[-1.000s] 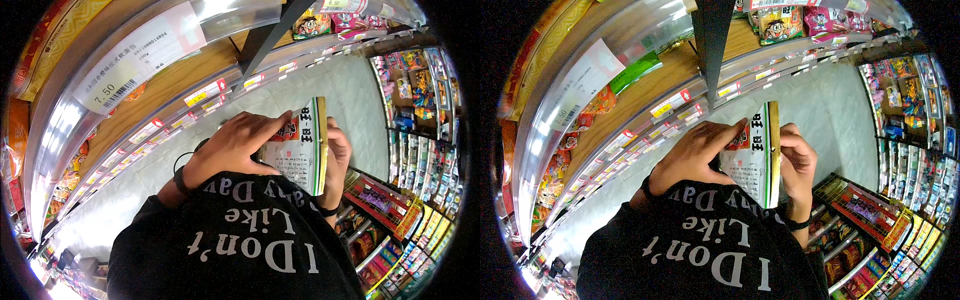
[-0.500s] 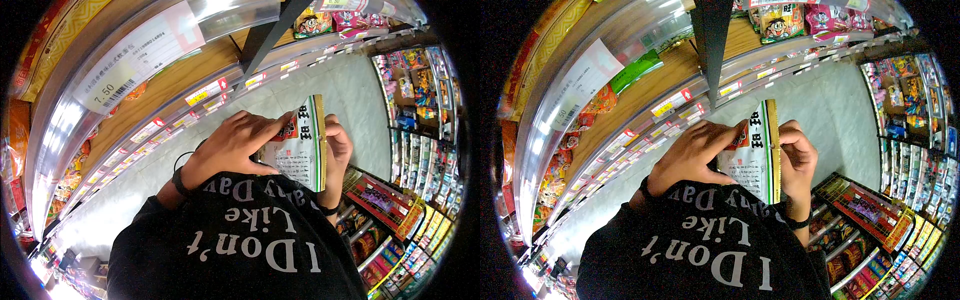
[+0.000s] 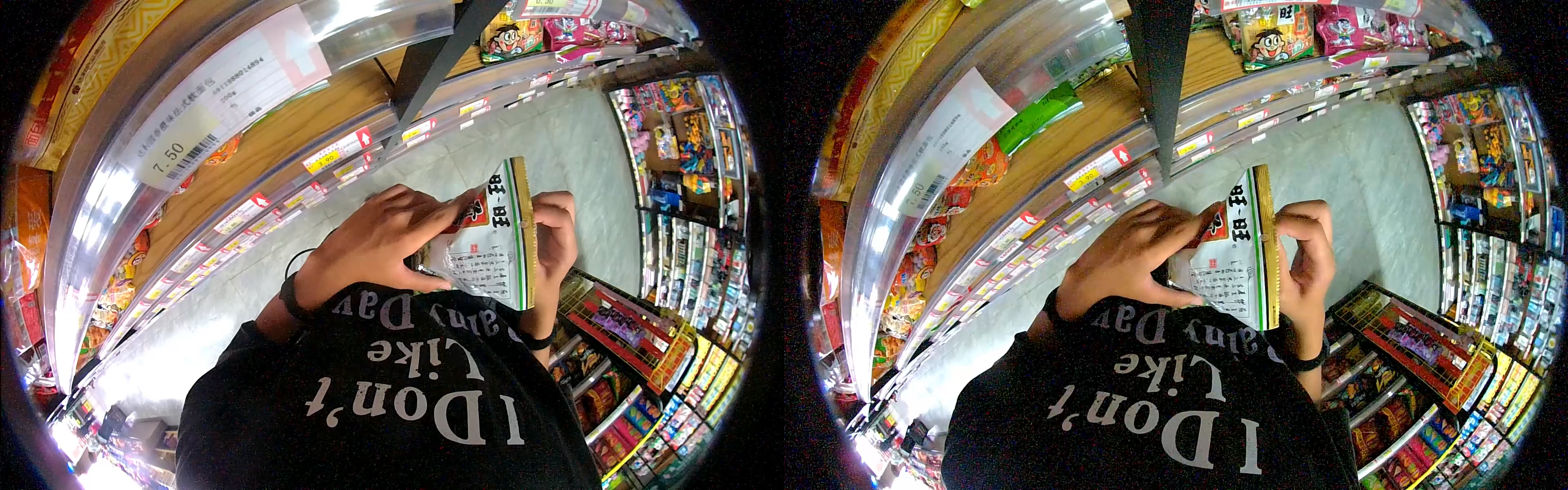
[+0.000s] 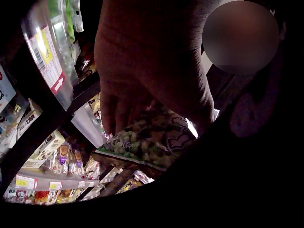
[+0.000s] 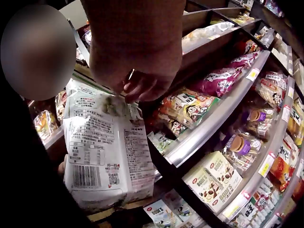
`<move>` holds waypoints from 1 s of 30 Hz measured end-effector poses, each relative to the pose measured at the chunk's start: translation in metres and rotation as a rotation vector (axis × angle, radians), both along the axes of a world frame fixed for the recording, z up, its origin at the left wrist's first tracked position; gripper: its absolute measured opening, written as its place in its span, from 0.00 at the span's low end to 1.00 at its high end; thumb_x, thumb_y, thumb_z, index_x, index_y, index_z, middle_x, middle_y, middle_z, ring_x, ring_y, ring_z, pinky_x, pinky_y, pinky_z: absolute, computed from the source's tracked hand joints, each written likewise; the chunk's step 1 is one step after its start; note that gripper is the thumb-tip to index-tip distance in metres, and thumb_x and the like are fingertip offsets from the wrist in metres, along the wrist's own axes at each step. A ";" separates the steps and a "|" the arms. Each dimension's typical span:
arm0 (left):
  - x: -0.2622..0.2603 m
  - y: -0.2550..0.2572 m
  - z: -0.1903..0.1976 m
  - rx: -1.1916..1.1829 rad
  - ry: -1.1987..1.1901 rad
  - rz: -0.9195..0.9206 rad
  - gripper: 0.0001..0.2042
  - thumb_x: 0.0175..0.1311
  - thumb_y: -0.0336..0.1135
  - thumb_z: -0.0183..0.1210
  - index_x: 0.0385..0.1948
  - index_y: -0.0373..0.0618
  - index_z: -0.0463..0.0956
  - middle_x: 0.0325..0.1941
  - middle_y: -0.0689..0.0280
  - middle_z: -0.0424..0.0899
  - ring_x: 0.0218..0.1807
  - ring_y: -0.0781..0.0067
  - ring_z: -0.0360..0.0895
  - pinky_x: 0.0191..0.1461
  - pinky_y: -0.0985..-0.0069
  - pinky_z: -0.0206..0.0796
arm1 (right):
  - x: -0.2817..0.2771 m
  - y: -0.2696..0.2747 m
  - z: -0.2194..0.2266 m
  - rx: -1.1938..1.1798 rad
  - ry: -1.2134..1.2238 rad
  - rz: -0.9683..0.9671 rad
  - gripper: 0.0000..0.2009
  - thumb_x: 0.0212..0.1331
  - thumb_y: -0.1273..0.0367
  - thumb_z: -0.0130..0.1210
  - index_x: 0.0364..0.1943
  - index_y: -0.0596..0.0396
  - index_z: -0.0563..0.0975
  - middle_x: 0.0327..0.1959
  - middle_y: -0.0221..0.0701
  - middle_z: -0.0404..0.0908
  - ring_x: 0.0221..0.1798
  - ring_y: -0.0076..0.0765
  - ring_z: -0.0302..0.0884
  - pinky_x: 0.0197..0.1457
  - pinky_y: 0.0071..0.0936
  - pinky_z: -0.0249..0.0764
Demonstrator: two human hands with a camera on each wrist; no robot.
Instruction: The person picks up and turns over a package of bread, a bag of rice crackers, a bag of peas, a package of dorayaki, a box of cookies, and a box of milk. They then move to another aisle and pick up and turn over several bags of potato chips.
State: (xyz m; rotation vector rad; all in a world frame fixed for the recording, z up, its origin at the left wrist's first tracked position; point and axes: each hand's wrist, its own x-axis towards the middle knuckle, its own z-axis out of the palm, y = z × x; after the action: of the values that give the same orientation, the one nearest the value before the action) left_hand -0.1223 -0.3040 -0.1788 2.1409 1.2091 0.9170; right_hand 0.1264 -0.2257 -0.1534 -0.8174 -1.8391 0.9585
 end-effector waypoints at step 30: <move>0.005 0.006 -0.009 -0.311 -0.467 0.257 0.46 0.51 0.56 0.78 0.68 0.38 0.67 0.49 0.51 0.86 0.45 0.57 0.87 0.48 0.67 0.79 | 0.039 -0.011 -0.059 -0.580 0.202 -0.079 0.30 0.71 0.53 0.60 0.64 0.63 0.69 0.61 0.37 0.79 0.61 0.33 0.76 0.67 0.37 0.71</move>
State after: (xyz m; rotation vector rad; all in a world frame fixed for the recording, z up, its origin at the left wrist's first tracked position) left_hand -0.1169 -0.2982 -0.1880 1.4464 1.2936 1.1695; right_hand 0.1656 -0.2368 -0.2120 -1.0798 -1.3530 1.4947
